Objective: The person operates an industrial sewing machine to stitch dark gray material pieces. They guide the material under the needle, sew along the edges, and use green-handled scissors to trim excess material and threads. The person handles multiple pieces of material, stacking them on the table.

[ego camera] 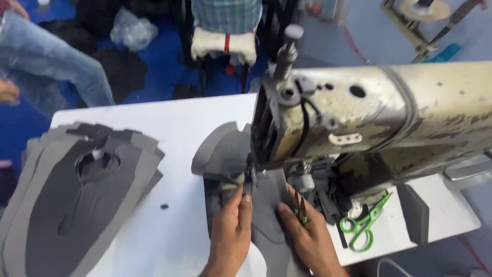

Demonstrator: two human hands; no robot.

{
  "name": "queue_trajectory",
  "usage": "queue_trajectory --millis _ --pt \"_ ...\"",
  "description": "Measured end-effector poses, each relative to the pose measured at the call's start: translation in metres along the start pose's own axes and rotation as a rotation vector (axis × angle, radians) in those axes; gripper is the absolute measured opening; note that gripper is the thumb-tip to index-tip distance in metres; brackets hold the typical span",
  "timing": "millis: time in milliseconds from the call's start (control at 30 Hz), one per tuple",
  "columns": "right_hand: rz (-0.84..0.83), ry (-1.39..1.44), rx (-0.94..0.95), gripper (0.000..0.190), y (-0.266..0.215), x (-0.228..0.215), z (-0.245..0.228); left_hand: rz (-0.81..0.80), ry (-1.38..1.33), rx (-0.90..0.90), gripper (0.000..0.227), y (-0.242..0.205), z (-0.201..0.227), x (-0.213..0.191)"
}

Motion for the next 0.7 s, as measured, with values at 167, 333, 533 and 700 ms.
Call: queue_trajectory --millis 167,333,533,700 --pt "-0.039 -0.148 0.137 0.040 0.005 0.004 -0.012 0.059 0.046 0.035 0.038 0.007 -0.001 0.000" --pt "-0.158 0.111 -0.119 0.055 -0.028 0.005 -0.019 0.002 -0.077 -0.024 0.048 -0.026 -0.062 -0.005" --pt "-0.213 -0.069 -0.004 0.059 -0.032 0.020 -0.033 -0.099 -0.561 -0.048 0.040 -0.030 -0.066 -0.027" --pt "-0.265 -0.128 0.046 0.062 -0.033 0.022 -0.015 -0.091 -0.683 -0.143 0.055 -0.021 -0.065 -0.033"
Point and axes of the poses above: each hand's wrist, its own y-axis towards the middle knuckle, its own x-axis out of the palm, z = x × y, the point moved 4 cm from there along y, towards the middle knuckle, and after that the axes turned 11 degrees about -x, right-handed, at the moved point
